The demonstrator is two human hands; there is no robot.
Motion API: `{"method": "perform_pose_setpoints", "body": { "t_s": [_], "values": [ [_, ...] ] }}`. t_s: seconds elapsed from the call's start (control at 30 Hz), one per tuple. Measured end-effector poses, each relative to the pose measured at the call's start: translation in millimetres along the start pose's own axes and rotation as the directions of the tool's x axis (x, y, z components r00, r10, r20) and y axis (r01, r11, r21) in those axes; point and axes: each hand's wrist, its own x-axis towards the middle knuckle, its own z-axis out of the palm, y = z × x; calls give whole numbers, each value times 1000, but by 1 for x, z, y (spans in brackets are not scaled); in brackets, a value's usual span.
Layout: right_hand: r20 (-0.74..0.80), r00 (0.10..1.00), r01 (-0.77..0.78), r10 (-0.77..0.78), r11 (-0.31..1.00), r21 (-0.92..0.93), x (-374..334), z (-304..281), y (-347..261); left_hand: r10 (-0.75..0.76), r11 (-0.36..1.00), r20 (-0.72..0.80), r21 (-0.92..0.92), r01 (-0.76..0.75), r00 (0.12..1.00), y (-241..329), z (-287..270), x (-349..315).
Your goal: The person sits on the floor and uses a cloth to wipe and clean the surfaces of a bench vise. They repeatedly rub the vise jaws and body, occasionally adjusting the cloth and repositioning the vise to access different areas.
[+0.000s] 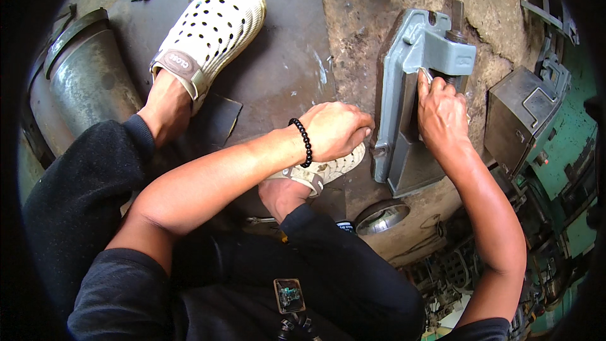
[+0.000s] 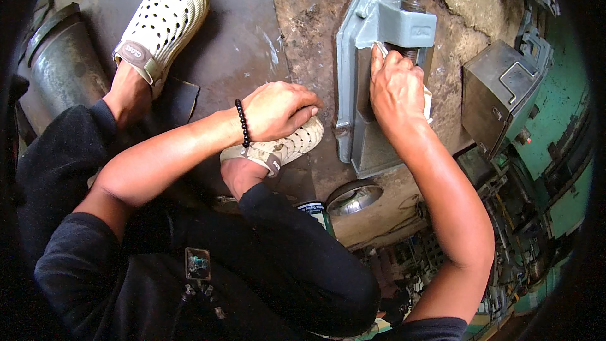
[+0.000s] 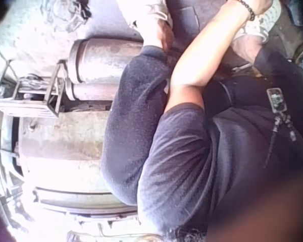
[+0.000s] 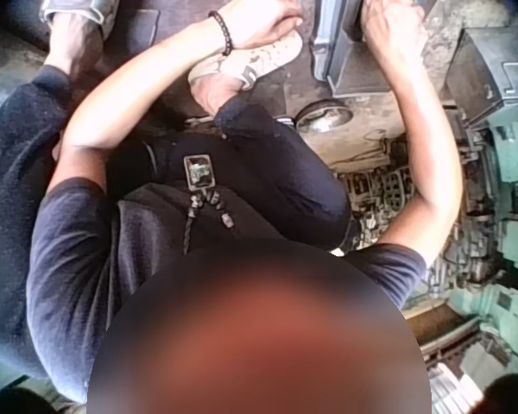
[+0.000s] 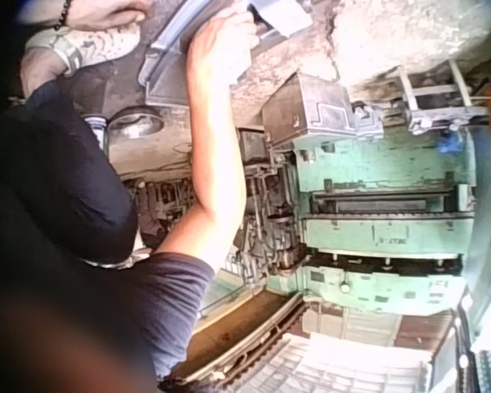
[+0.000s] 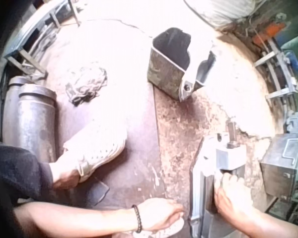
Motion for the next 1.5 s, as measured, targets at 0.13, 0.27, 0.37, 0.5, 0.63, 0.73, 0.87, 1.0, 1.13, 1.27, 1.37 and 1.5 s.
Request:
{"method": "perform_pose_setpoints", "body": {
  "t_s": [0.13,0.27,0.37,0.5,0.63,0.73,0.87,1.0,1.13,1.27,1.37,1.5],
  "values": [
    [28,1000,4,-4,1000,14,1,-4,1,15,999,3,-28,-15,1000,0,1,1],
    [18,1000,-4,5,999,-31,1,-9,0,17,999,-20,-30,-17,1000,1,-2,2],
    [-7,1000,-13,14,1000,5,2,-10,0,15,1000,-20,-26,-16,1000,2,-4,5],
    [5,1000,-16,16,999,29,2,-8,2,18,999,-15,-39,-19,1000,3,-2,7],
    [4,1000,1,-1,1000,1,3,-9,3,13,999,-8,-45,-13,1000,2,0,7],
    [-4,1000,8,-8,1000,-16,4,-11,3,11,999,-13,-47,-12,1000,2,0,7],
    [23,1000,11,-11,1000,9,5,-14,4,10,1000,-11,-30,-10,1000,3,-3,8],
    [2,1000,9,-9,998,55,3,-12,6,16,999,-40,-50,-18,999,8,-6,12],
    [-19,1000,13,-11,996,88,0,-8,7,36,998,-67,-44,-39,997,8,-8,15],
    [-3,1000,9,-8,995,95,-4,-4,4,40,998,-65,-43,-43,997,6,-8,15],
    [18,1000,9,-11,994,110,-10,-1,0,37,999,-53,-34,-39,998,5,-9,14],
    [13,1000,13,-14,995,103,-15,3,-3,29,999,-43,-24,-30,999,6,-10,15]
  ]
}}
